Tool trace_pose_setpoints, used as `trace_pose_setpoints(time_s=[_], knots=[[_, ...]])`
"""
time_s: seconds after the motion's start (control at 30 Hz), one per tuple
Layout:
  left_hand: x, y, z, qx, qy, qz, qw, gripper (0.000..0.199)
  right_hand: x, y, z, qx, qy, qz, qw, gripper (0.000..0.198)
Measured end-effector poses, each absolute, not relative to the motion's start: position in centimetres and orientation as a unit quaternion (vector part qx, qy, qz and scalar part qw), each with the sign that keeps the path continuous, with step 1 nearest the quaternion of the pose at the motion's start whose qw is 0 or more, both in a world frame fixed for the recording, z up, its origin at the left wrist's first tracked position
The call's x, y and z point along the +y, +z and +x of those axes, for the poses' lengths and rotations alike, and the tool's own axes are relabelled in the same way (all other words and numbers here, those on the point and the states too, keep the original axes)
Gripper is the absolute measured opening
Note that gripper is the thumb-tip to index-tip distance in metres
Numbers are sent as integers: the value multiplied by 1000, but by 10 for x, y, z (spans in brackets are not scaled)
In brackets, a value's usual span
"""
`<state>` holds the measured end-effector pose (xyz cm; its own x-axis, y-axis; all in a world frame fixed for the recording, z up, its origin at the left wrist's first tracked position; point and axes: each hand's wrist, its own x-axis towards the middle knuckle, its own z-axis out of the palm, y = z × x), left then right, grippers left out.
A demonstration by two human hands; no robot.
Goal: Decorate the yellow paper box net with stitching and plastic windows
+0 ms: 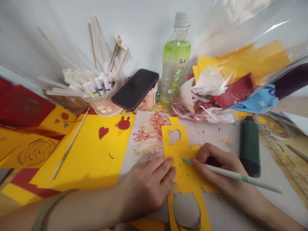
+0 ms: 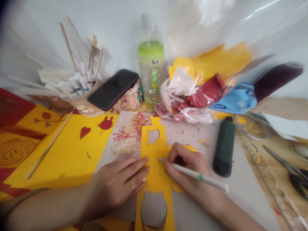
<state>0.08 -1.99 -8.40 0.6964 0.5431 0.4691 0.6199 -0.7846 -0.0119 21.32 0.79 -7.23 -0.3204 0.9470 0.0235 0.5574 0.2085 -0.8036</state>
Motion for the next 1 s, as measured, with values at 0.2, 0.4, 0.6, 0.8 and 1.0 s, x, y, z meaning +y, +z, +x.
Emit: trace_pose_setpoints(time_s=[0.2,0.4,0.6,0.8,1.0], knots=[[-19,-82,1,-313,-228,-918,87,21,8,-73,213,-721,363,-523,275,23],[-20,-83,1,-319,-232,-915,85,21,8,-75,214,-716,365,-527,277,22],[-19,-83,1,-320,-231,-915,84,21,7,-73,214,-713,367,-524,286,22],[-19,-82,1,-320,-231,-915,82,21,6,-75,215,-721,373,-514,278,22],[-20,-81,2,-319,-229,-916,81,21,6,-72,213,-737,381,-491,265,22]])
